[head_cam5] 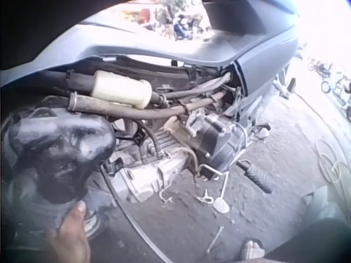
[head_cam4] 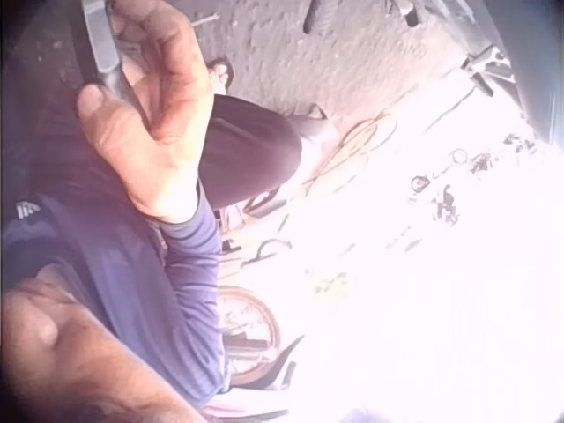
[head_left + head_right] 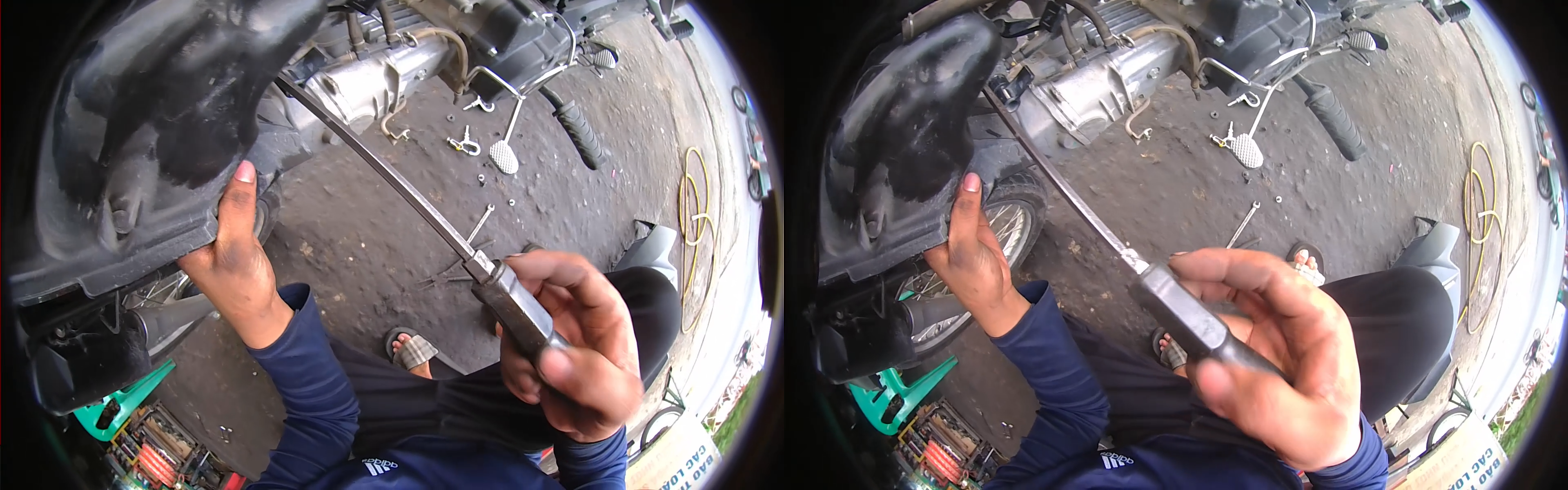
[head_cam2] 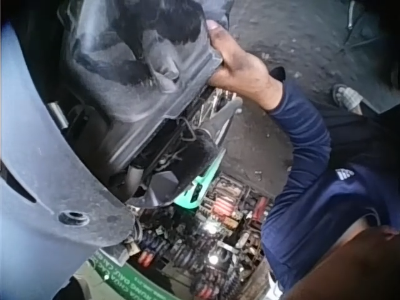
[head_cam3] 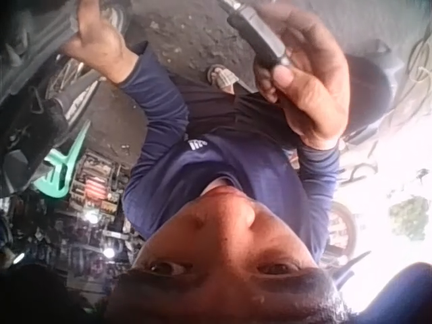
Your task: Removing and adjusting internal components of a motorcycle engine using hand tools.
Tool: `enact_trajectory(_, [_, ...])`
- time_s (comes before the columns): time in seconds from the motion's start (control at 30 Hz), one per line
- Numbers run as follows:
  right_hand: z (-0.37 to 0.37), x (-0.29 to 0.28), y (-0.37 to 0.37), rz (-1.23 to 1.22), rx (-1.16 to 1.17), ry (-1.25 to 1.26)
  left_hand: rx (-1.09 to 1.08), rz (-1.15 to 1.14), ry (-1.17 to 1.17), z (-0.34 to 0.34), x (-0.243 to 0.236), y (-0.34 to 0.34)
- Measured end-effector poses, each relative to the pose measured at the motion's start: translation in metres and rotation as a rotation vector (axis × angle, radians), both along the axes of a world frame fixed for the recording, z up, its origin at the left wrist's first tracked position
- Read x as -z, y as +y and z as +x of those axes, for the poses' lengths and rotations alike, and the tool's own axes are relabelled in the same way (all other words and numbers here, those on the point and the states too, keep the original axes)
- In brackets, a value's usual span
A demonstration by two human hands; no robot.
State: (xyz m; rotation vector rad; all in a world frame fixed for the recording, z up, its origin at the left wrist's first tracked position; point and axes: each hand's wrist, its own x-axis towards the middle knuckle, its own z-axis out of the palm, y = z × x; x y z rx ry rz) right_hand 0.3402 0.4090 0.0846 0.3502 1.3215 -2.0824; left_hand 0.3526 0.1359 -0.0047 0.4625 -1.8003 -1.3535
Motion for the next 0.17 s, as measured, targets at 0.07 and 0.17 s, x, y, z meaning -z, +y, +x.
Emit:
enact_trajectory(0.07, [0.010, 0.016, 0.002, -0.032, 0.036, 0.338, 0.008, 0.015, 0.022, -0.002, 0.001, 0.000])
enact_trajectory(0.17, [0.020, 0.028, 0.006, 0.207, 0.006, 0.714, 0.012, 0.017, 0.034, -0.002, 0.001, 0.000])
